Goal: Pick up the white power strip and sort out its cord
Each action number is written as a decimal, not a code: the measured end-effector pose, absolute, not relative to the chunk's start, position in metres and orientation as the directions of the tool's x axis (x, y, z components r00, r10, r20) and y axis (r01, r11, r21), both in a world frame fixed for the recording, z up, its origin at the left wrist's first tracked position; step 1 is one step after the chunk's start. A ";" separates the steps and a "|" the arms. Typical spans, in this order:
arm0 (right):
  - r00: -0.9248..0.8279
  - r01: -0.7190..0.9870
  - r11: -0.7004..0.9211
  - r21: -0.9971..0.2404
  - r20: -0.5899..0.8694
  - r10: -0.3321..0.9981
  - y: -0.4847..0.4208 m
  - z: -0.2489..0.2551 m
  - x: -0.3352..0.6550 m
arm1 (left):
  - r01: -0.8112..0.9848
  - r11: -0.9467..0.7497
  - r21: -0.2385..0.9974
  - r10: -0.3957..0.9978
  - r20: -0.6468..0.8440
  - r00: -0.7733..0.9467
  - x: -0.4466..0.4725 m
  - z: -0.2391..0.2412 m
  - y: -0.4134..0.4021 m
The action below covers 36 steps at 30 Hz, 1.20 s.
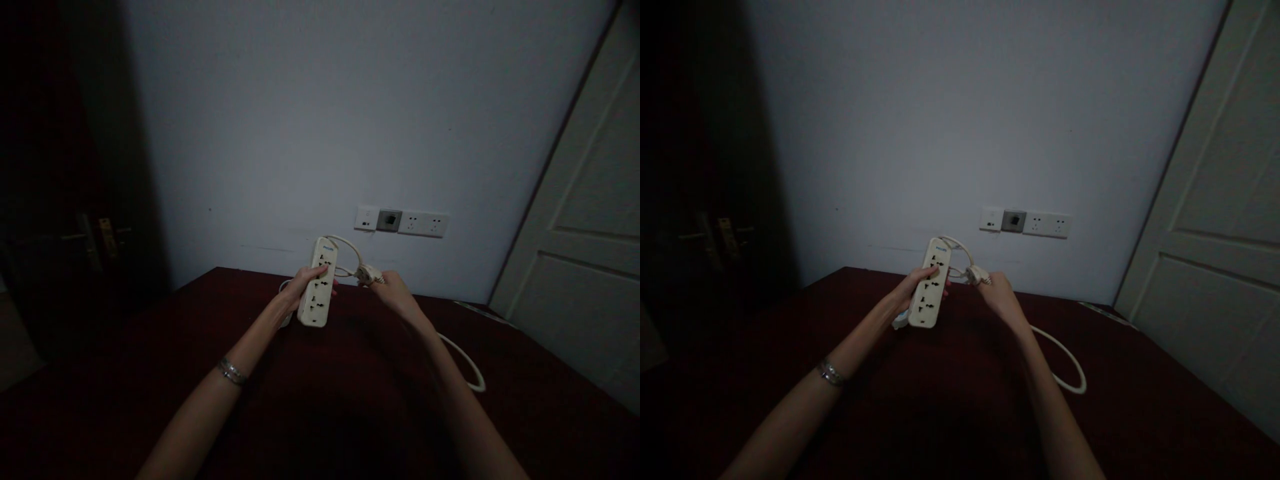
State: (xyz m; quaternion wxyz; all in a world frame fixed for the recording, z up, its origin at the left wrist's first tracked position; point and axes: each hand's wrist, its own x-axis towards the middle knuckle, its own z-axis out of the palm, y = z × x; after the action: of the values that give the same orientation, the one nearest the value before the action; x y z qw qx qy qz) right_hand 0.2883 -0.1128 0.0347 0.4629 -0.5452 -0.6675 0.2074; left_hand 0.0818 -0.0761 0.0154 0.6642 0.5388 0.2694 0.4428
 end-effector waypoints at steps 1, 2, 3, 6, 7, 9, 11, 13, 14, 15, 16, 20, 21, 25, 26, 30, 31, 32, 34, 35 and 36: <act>0.033 0.555 0.332 -0.763 0.419 0.907 -0.114 0.038 0.293 | -0.299 0.086 0.950 0.878 0.070 0.473 0.082 0.014 -0.074; 0.041 0.567 0.343 -0.749 0.441 0.896 -0.115 0.041 0.297 | -0.295 0.139 0.945 0.879 0.020 0.477 0.082 0.012 -0.073; 0.045 0.566 0.350 -0.747 0.452 0.891 -0.118 0.045 0.300 | -0.287 0.189 0.939 0.877 -0.030 0.480 0.082 0.010 -0.072; 0.058 0.500 0.344 -0.795 0.427 0.902 -0.126 0.054 0.307 | -0.257 0.299 0.919 0.845 -0.130 0.519 0.085 0.004 -0.068; 0.067 0.467 0.335 -0.819 0.410 0.910 -0.129 0.056 0.308 | -0.246 0.329 0.912 0.828 -0.154 0.539 0.086 0.002 -0.067; 0.098 0.380 0.316 -0.869 0.378 0.921 -0.133 0.058 0.306 | -0.224 0.369 0.902 0.804 -0.189 0.564 0.088 -0.002 -0.066; 0.123 0.267 0.320 -0.909 0.361 0.924 -0.137 0.058 0.301 | -0.208 0.381 0.901 0.793 -0.202 0.575 0.090 -0.006 -0.064; 0.134 0.147 0.344 -0.927 0.363 0.922 -0.141 0.059 0.295 | -0.193 0.382 0.904 0.785 -0.207 0.585 0.090 -0.009 -0.063; 0.134 0.100 0.356 -0.929 0.367 0.921 -0.143 0.060 0.292 | -0.185 0.383 0.905 0.781 -0.210 0.588 0.089 -0.010 -0.063; 0.131 0.064 0.364 -0.929 0.369 0.920 -0.145 0.061 0.289 | -0.177 0.383 0.907 0.779 -0.214 0.589 0.089 -0.012 -0.062; 0.128 0.034 0.365 -0.931 0.366 0.922 -0.148 0.062 0.287 | -0.170 0.382 0.908 0.779 -0.217 0.589 0.089 -0.013 -0.062; 0.120 -0.065 0.378 -0.924 0.368 0.922 -0.161 0.072 0.282 | -0.145 0.390 0.909 0.764 -0.231 0.602 0.092 -0.016 -0.063; 0.129 -0.089 0.391 -0.916 0.379 0.916 -0.165 0.074 0.281 | -0.142 0.394 0.908 0.761 -0.235 0.605 0.094 -0.016 -0.063; 0.180 -0.190 0.458 -0.868 0.428 0.886 -0.180 0.084 0.281 | -0.135 0.402 0.906 0.761 -0.248 0.600 0.099 -0.019 -0.065; 0.187 -0.210 0.470 -0.857 0.436 0.880 -0.183 0.086 0.282 | -0.132 0.401 0.906 0.759 -0.248 0.602 0.100 -0.019 -0.066; 0.198 -0.249 0.514 -0.821 0.477 0.857 -0.192 0.092 0.289 | -0.126 0.393 0.911 0.753 -0.240 0.613 0.105 -0.020 -0.068; 0.199 -0.251 0.527 -0.812 0.490 0.849 -0.194 0.094 0.290 | -0.124 0.391 0.912 0.750 -0.237 0.618 0.106 -0.021 -0.068; 0.201 -0.255 0.541 -0.802 0.503 0.841 -0.196 0.095 0.292 | -0.119 0.387 0.915 0.746 -0.234 0.623 0.107 -0.022 -0.068; 0.211 -0.274 0.572 -0.773 0.532 0.820 -0.202 0.099 0.294 | -0.132 0.337 0.932 0.772 -0.193 0.606 0.109 -0.025 -0.069; 0.218 -0.283 0.585 -0.760 0.543 0.811 -0.206 0.101 0.295 | -0.150 0.294 0.944 0.796 -0.154 0.586 0.110 -0.028 -0.069; 0.226 -0.293 0.593 -0.750 0.549 0.805 -0.209 0.103 0.295 | -0.167 0.249 0.954 0.818 -0.115 0.564 0.112 -0.030 -0.069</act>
State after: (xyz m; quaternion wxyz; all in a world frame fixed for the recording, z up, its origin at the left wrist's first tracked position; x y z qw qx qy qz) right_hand 0.2951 -0.2093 0.1029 0.7399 -0.2562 -0.4992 0.3710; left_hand 0.1119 -0.0693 -0.0297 0.7229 0.5095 0.3193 0.3404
